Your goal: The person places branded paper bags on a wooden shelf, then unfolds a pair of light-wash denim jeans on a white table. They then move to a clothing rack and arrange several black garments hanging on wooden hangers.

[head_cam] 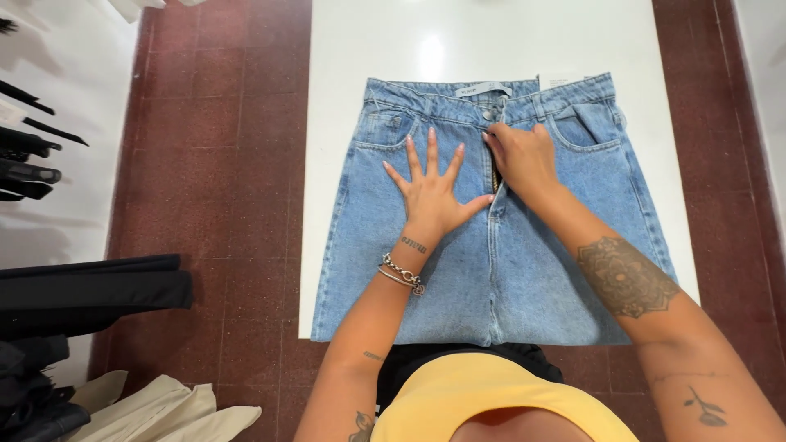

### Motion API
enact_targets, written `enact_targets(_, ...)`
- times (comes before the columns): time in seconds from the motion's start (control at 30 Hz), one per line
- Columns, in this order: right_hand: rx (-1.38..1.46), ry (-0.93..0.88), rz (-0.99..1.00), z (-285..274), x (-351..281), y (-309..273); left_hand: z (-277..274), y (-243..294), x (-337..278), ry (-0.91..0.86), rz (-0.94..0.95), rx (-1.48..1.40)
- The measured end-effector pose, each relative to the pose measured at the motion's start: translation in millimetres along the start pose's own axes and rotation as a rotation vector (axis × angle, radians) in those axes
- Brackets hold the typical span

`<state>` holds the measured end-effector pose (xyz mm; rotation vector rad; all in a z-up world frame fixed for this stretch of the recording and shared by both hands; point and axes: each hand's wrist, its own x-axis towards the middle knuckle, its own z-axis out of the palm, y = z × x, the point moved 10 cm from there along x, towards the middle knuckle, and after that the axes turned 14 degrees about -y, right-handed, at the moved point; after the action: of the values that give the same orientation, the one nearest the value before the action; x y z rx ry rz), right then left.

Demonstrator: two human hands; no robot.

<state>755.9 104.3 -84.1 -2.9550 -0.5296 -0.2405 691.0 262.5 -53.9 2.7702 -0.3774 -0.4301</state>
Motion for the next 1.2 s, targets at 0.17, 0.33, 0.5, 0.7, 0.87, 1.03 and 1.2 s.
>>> enact_targets(0.17,-0.276,0.201,-0.149,13,5,-9,5,-1,2,-0.027,-0.010,0.016)
enact_targets(0.33,-0.211,0.130,-0.151,-19,-7,-24,3,-1,2,-0.025,-0.008,0.008)
enact_targets(0.5,-0.173,0.039,-0.180,-43,-29,-52,9,-3,5,-0.016,-0.012,0.013)
enact_targets(0.7,0.187,0.110,-0.213,-65,-50,-23,1,-2,4,0.012,0.013,-0.013)
enact_targets(0.87,0.237,-0.129,0.217,-59,-45,50,-29,-25,20,0.171,-0.043,0.033)
enact_targets(1.03,0.098,-0.359,0.340,-33,-40,70,-32,-71,36,0.076,-0.221,0.037)
enact_targets(1.2,0.125,-0.397,0.383,-41,-41,64,-36,-77,34,0.053,-0.267,0.019)
